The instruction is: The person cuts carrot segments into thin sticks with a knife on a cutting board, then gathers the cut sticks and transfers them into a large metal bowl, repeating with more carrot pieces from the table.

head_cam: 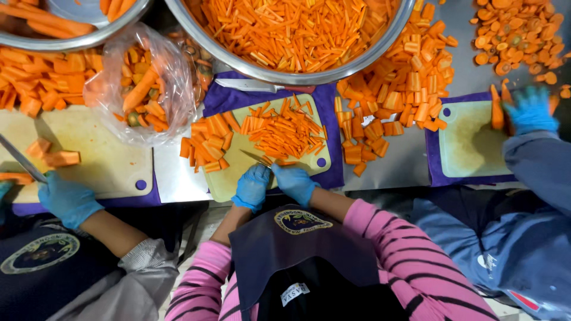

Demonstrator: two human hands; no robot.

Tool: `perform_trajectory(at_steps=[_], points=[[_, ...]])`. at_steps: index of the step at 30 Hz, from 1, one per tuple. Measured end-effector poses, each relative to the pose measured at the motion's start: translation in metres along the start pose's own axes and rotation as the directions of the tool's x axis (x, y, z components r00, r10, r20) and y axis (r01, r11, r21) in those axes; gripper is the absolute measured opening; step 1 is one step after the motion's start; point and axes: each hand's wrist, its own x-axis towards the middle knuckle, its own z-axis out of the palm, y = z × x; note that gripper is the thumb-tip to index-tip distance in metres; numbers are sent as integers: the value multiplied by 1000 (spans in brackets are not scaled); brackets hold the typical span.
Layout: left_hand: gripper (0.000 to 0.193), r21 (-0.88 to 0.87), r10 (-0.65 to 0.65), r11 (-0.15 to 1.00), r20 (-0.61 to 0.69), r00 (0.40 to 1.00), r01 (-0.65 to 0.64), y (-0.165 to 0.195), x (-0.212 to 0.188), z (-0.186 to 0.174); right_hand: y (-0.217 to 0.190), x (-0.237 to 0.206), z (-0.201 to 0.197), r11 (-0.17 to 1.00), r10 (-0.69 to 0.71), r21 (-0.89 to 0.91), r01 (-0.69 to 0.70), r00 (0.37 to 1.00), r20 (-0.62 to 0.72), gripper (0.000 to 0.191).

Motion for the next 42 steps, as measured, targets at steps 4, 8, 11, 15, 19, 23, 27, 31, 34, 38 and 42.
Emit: perform_trajectory(at_steps=[4, 8, 11, 15, 19, 23, 27, 31, 34, 38, 42], points=[[21, 33, 30, 999, -6, 1000, -30, -4, -4, 1, 0, 1, 4, 999, -14, -36, 14, 1000, 21, 24], [28, 23, 89, 996, -86, 992, -88, -6, -6, -1, 1, 0, 5, 993, 17, -114, -9, 998, 63, 28], [28, -5, 102, 995, -99, 990, -103, -7, -8, -5, 0, -2, 4, 1000, 4, -1, -4, 992, 124, 22], [25, -24, 136, 990, -147, 980, -141, -9, -10, -5, -3, -2, 7, 993, 9, -118, 4, 994, 112, 27], [28, -61, 90, 993, -108, 990, -97, -8, -9, -6, -5, 7, 9, 972, -136, -197, 126, 990, -37, 33], [28, -226, -106, 970, -72, 992, 88, -21, 0, -37, -4, 13, -1, 989, 139, 28, -144, 981, 133, 19], [49, 67, -319, 942, -116, 941, 328, -55, 12, -94, -11, -8, -12, 997, 65, -64, -54, 980, 191, 20], [51, 200, -261, 943, -62, 963, 268, -76, 27, -111, -15, -23, -15, 986, -91, -137, 99, 994, 64, 22], [38, 253, -255, 936, 4, 967, 246, -85, 35, -96, -7, -13, -17, 1000, 4, -30, -6, 999, -36, 15], [22, 346, -214, 923, 103, 971, 167, -76, 34, -69, 4, 3, -24, 986, 169, 15, -169, 986, 11, 14], [16, -15, 53, 999, 94, 994, -52, -30, 19, -38, 6, 5, -25, 982, 186, 25, -187, 982, 18, 16]])
